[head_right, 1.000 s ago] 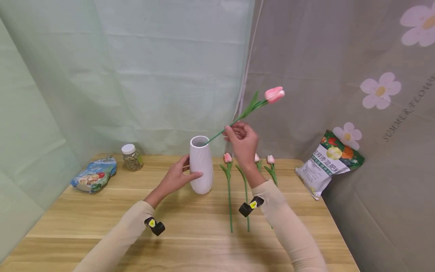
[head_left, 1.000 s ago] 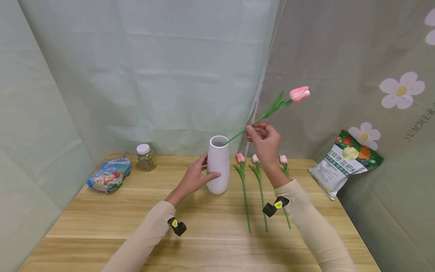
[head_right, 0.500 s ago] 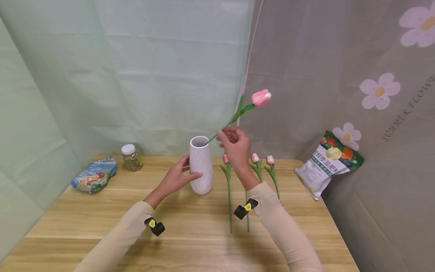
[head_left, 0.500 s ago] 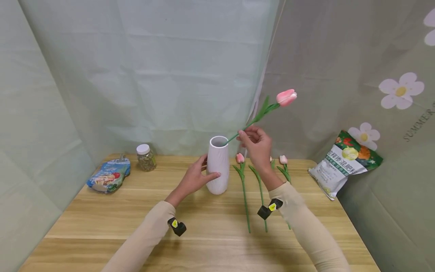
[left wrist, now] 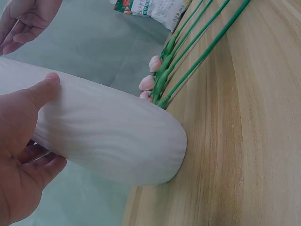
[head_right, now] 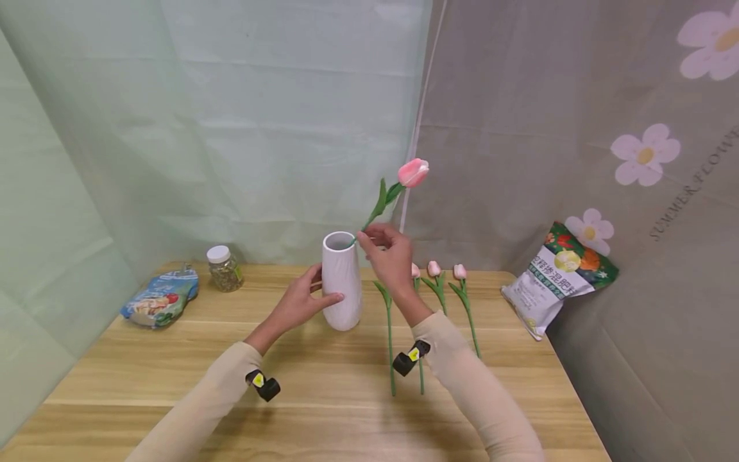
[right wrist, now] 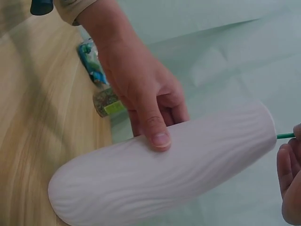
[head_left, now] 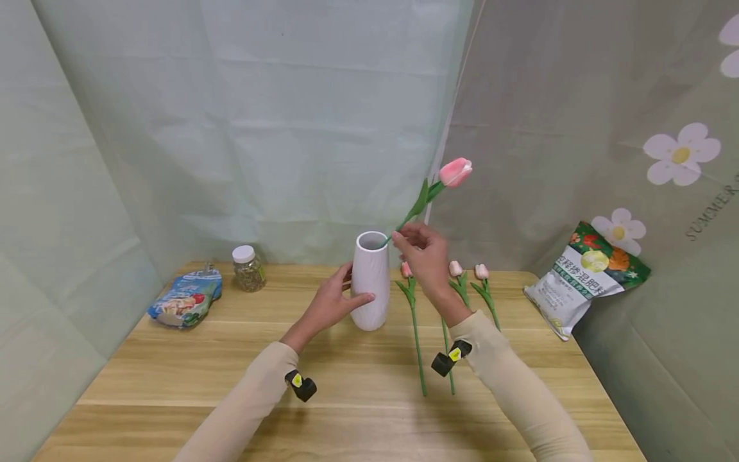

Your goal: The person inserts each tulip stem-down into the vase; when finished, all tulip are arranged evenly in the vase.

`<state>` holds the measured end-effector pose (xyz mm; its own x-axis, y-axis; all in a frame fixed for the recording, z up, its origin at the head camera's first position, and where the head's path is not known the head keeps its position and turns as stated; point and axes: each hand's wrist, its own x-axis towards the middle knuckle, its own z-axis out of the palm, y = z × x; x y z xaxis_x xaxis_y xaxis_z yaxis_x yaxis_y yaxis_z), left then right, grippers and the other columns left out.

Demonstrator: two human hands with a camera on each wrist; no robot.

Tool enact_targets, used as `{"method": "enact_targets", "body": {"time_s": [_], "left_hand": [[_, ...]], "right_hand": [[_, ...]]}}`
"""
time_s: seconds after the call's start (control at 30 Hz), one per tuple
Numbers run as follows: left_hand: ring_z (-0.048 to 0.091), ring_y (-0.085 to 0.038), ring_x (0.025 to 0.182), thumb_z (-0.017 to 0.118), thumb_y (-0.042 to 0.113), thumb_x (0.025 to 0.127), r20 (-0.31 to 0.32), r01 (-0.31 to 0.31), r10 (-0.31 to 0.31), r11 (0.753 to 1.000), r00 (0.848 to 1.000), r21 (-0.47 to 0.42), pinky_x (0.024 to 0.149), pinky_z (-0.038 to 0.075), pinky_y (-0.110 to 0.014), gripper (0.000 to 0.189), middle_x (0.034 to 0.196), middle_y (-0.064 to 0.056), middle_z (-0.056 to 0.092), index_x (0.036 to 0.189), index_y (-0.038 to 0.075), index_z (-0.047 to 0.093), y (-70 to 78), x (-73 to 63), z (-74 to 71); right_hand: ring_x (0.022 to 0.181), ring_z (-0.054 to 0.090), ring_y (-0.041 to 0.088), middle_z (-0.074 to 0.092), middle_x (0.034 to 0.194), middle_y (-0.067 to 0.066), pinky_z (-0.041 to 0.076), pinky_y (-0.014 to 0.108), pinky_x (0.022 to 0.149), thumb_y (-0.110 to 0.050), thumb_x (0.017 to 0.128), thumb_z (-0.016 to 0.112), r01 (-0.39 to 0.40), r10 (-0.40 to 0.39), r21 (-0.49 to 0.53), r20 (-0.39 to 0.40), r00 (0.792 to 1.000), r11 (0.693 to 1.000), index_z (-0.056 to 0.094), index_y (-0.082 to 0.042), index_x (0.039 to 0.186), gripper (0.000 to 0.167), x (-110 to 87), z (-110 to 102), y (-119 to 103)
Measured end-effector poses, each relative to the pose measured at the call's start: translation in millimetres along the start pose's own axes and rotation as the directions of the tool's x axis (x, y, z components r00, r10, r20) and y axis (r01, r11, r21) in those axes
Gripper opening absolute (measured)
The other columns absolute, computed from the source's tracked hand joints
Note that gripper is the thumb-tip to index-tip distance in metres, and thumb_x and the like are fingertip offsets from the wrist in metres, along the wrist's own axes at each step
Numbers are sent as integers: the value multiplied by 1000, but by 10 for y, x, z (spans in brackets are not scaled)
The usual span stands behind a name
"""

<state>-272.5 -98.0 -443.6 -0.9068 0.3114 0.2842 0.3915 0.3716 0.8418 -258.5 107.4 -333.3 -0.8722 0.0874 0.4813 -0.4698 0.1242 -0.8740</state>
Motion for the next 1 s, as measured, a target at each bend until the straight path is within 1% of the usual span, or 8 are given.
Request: {"method": "enact_targets", "body": {"time_s": [0.13,0.27,0.37,0.43,0.63,0.8,0.87,1.0], "left_hand": [[54,-33,134,83,33,88,-4,-6,6,1000,1000,0,110,49,-49,85,145,-17,55,154,6,38,-9,0,4],[54,-32,133,83,33,87,-6,-10,10,1000,1000,0,110,49,-48,84,145,-17,55,154,6,39,-13,-2,3],[54,-32,133,83,34,88,-3,-15,15,1000,1000,0,110,49,-48,85,145,-17,55,154,6,38,-13,-2,1],[54,-32,134,83,34,88,-2,-14,14,1000,1000,2,110,49,-48,85,145,-17,55,154,7,38,-16,-1,1],[53,-31,135,82,36,88,4,5,-5,1000,1000,0,111,48,-48,85,147,-15,54,155,8,37,-21,1,-2],[53,-31,135,82,36,88,6,8,-8,1000,1000,4,111,48,-48,85,147,-14,54,155,8,37,-12,-4,-6],[53,-31,135,82,36,88,5,6,-6,1000,1000,8,111,48,-49,85,147,-15,54,155,8,37,-8,-6,-4],[53,-32,135,82,36,88,4,7,-7,1000,1000,17,111,49,-49,85,147,-15,53,155,7,37,-3,-8,2]], "right_hand": [[61,61,6,70,87,20,54,22,51,-2,93,73,-19,20,-40,25,999,999,70,13,103,18,-58,14,-95],[53,57,8,69,86,18,46,17,44,-5,94,73,-53,55,-35,53,997,998,71,13,108,23,-13,19,86],[52,58,8,69,85,15,47,17,44,-8,94,74,-63,64,-33,54,996,998,72,11,109,25,30,17,249],[53,59,11,69,83,12,48,18,44,-11,93,75,-54,56,-34,51,997,998,74,9,107,24,33,16,282],[63,63,28,71,87,12,53,24,49,-19,94,76,-12,15,-61,58,998,998,77,-1,107,23,28,8,317],[75,63,47,73,92,12,53,29,50,-20,94,76,14,-8,-83,78,997,996,77,-1,110,25,16,-5,331],[78,64,47,73,94,13,53,27,51,-19,94,76,21,-14,-84,83,996,996,76,-1,110,24,10,-18,339],[84,68,33,74,103,12,56,23,60,-21,94,76,18,-10,-88,94,996,996,76,-2,113,26,-14,-76,350]]}}
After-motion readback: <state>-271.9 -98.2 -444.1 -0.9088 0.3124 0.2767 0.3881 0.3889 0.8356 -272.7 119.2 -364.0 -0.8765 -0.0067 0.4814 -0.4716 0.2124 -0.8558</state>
